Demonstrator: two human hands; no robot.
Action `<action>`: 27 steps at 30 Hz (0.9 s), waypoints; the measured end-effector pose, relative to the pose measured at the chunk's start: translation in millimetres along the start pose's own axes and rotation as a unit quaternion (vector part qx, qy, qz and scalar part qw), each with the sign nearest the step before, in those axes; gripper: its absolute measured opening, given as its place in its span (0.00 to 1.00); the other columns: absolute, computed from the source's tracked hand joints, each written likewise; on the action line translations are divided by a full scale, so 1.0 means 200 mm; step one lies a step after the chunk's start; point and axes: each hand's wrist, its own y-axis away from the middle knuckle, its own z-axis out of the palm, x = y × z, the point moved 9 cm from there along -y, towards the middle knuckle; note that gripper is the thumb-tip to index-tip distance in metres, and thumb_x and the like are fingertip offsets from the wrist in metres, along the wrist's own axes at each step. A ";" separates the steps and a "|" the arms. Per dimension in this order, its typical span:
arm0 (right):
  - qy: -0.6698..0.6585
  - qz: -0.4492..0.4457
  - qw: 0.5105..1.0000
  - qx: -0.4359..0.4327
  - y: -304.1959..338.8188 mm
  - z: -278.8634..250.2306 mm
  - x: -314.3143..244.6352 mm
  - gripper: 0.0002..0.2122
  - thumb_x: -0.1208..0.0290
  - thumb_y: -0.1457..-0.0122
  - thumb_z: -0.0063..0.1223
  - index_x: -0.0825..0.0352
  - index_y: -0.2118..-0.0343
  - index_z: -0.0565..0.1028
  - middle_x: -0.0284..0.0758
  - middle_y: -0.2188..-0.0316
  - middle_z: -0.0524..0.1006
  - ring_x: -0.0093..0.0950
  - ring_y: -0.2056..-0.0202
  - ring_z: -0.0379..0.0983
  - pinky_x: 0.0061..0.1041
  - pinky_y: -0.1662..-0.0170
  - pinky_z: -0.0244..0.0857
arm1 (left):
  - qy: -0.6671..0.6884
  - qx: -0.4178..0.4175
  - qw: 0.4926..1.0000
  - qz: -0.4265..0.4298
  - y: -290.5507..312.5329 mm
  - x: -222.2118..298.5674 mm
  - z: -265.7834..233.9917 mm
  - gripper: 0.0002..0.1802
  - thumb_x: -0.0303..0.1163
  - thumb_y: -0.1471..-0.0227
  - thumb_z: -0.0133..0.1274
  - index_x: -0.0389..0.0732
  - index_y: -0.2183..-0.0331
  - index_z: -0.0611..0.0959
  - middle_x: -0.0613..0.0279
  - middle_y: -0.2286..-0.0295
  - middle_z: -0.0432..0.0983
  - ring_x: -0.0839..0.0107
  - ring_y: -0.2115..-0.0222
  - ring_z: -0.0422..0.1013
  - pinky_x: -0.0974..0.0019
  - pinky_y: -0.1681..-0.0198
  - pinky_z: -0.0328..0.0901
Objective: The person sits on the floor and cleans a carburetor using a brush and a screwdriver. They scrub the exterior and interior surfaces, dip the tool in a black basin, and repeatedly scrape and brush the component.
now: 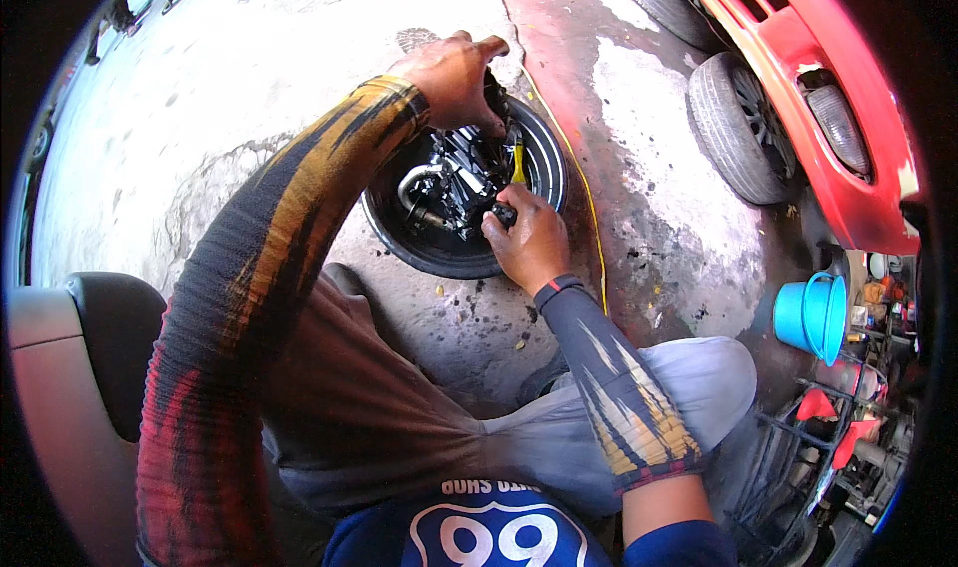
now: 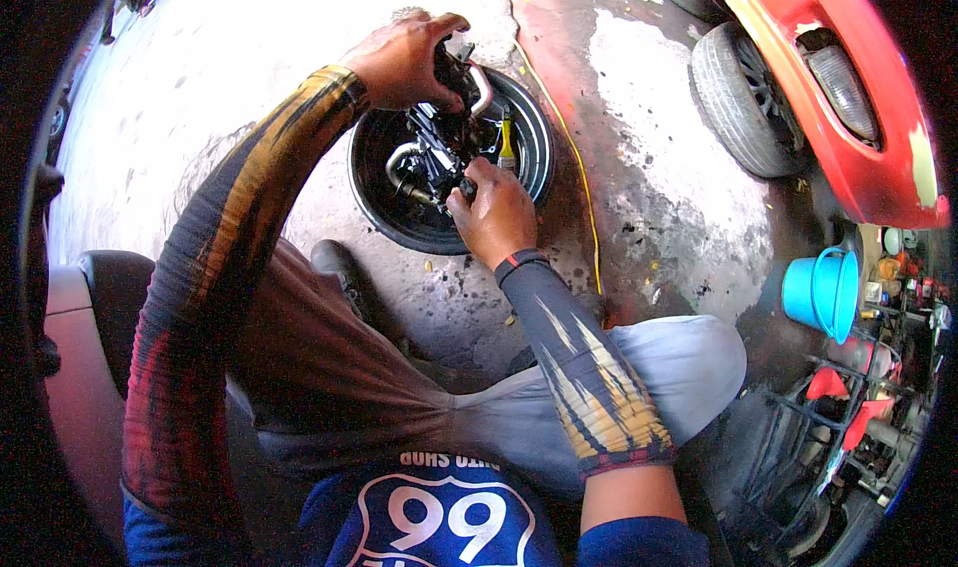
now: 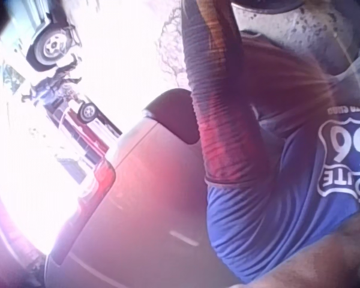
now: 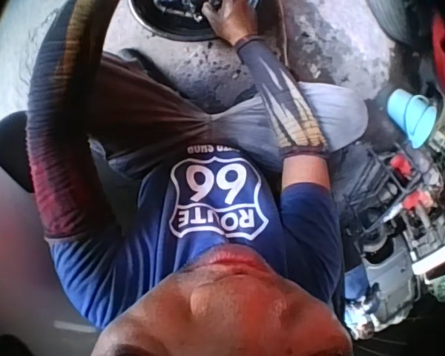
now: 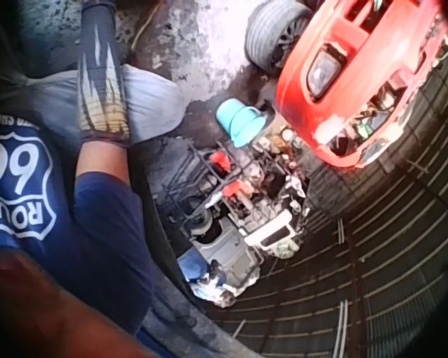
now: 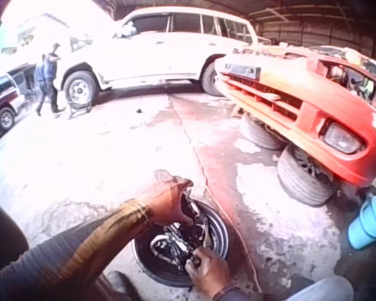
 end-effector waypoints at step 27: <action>0.063 0.069 0.995 0.028 -0.13 -0.21 0.13 0.15 0.61 0.50 0.65 0.69 0.67 0.80 0.56 0.71 0.80 0.53 0.65 0.80 0.48 0.59 0.73 | 0.007 -0.040 0.996 -0.075 0.01 0.06 0.03 0.47 0.53 0.65 0.75 0.42 0.45 0.79 0.48 0.51 0.81 0.54 0.50 0.77 0.56 0.44 0.71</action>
